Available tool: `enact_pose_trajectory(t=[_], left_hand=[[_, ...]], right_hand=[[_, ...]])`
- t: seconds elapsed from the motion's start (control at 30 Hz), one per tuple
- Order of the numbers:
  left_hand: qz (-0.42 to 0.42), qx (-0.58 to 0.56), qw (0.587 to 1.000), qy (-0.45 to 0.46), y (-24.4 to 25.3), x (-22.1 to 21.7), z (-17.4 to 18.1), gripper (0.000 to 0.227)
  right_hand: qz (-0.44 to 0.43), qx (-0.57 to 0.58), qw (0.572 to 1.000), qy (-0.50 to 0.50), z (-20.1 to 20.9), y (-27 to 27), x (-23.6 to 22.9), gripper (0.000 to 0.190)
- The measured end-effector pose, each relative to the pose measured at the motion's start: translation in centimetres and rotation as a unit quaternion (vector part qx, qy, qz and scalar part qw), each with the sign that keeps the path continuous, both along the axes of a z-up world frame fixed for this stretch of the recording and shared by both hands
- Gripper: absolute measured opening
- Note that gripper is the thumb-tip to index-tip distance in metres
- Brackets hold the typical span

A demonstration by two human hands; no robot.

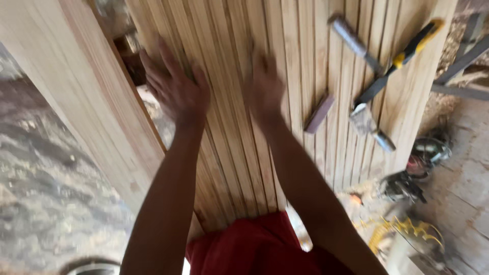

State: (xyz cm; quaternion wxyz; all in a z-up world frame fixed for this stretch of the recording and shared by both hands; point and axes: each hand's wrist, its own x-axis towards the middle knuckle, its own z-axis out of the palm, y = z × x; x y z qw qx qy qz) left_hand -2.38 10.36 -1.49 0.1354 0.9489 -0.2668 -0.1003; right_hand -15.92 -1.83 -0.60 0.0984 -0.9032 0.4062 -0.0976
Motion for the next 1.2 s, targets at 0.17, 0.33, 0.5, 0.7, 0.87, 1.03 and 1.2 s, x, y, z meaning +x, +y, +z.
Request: enact_pose_trajectory(t=[0.17,0.33,0.5,0.7,0.87,1.03,1.2], left_hand=[[-0.007,-0.017,0.999,-0.034,-0.3,0.3,-0.6,0.075],[-0.005,-0.005,1.0,-0.026,-0.2,0.2,-0.7,0.074],[0.004,-0.022,0.999,-0.024,-0.6,0.3,-0.8,0.075],[0.0,-0.02,1.0,-0.007,-1.2,0.1,1.1,0.08],[-0.004,-0.027,1.0,-0.007,-0.9,0.6,1.7,0.082],[0.0,-0.015,1.0,-0.008,-0.9,0.6,1.3,0.08],[0.002,-0.013,1.0,0.012,-0.7,0.3,1.3,0.08]], right_hand=[[-0.029,0.064,0.997,-0.019,1.3,1.5,-0.7,0.059],[-0.004,0.028,0.999,-0.046,-0.3,-1.2,1.1,0.055],[0.016,0.006,1.0,-0.009,-6.6,-11.5,10.8,0.023],[0.009,0.005,0.995,-0.098,-3.1,-5.5,4.8,0.033],[0.012,-0.066,0.996,-0.057,-4.3,-5.7,5.1,0.036],[0.035,-0.103,0.993,-0.056,-8.4,-8.6,6.3,0.045],[0.013,0.0,0.998,-0.065,-3.7,-4.4,3.5,0.045]])
